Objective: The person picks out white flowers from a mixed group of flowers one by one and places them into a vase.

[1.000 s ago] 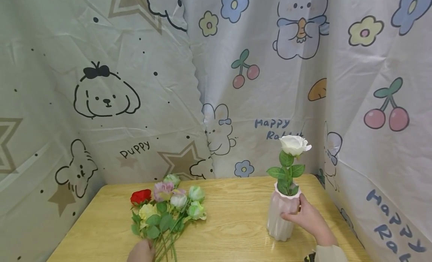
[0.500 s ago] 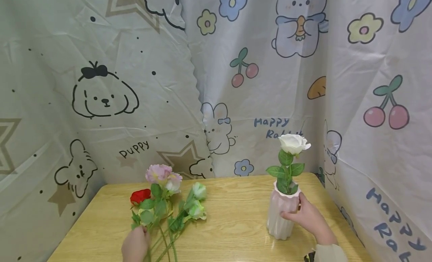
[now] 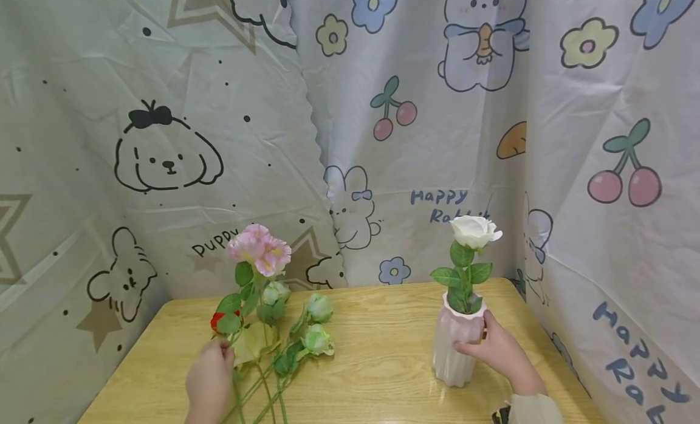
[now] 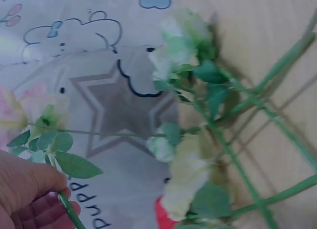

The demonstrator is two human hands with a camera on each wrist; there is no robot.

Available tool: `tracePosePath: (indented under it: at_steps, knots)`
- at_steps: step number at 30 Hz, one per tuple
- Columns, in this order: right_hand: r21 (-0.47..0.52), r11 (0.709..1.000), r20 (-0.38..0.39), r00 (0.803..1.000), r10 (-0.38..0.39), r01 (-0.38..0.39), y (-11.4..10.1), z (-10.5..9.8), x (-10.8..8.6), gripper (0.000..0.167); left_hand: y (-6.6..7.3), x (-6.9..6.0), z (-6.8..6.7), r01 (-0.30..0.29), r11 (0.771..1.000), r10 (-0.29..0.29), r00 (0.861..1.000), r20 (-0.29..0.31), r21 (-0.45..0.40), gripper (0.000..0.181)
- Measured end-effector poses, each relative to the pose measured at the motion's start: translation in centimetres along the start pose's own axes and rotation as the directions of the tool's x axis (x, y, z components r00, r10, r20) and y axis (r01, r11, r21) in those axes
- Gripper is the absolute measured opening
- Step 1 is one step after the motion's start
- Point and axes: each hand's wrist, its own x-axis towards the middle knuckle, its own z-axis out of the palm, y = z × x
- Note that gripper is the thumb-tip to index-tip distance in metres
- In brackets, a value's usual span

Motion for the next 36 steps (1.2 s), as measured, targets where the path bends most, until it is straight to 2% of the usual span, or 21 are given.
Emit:
tracePosePath:
  at_steps: [3, 7, 10, 14, 20, 27, 36]
  knots:
    - [-0.002, 1.0, 0.001, 1.0, 0.001, -0.001, 0.1, 0.0, 0.0, 0.099, 0.4, 0.4, -0.5, -0.048, 0.999, 0.048, 0.998, -0.032, 0.005, 0.011]
    - [0.007, 1.0, -0.004, 1.0, -0.001, 0.001, 0.1, 0.1, 0.1, 0.099, 0.6, 0.7, -1.1, -0.109, 0.994, 0.11, 0.993, -0.033, 0.03, 0.012]
    - [0.011, 1.0, -0.009, 1.0, -0.005, 0.005, 0.2, 0.1, 0.1, 0.098, 0.7, 0.8, -1.3, -0.116, 0.992, 0.118, 0.992, -0.046, 0.04, 0.012]
    - [0.01, 1.0, -0.006, 1.0, -0.008, 0.008, 0.2, 0.1, 0.1, 0.098, 0.6, 0.8, -1.3, -0.105, 0.994, 0.107, 0.989, -0.099, 0.022, 0.011]
    - [0.004, 1.0, -0.011, 1.0, -0.011, 0.011, 0.4, 0.1, 0.1, 0.098, 0.9, 1.2, -1.2, -0.136, 0.991, 0.131, 0.975, -0.177, -0.015, 0.01]
    - [0.009, 1.0, -0.014, 1.0, -0.018, 0.018, 0.5, 0.1, 0.1, 0.097, 2.6, 2.6, -1.6, -0.173, 0.983, 0.153, 0.959, -0.239, -0.065, 0.011]
    - [0.033, 0.999, 0.01, 1.0, 0.006, -0.007, 0.2, 0.0, 0.1, 0.097, 5.5, 4.0, -2.1, -0.239, 0.955, 0.176, 0.933, -0.314, -0.175, 0.008]
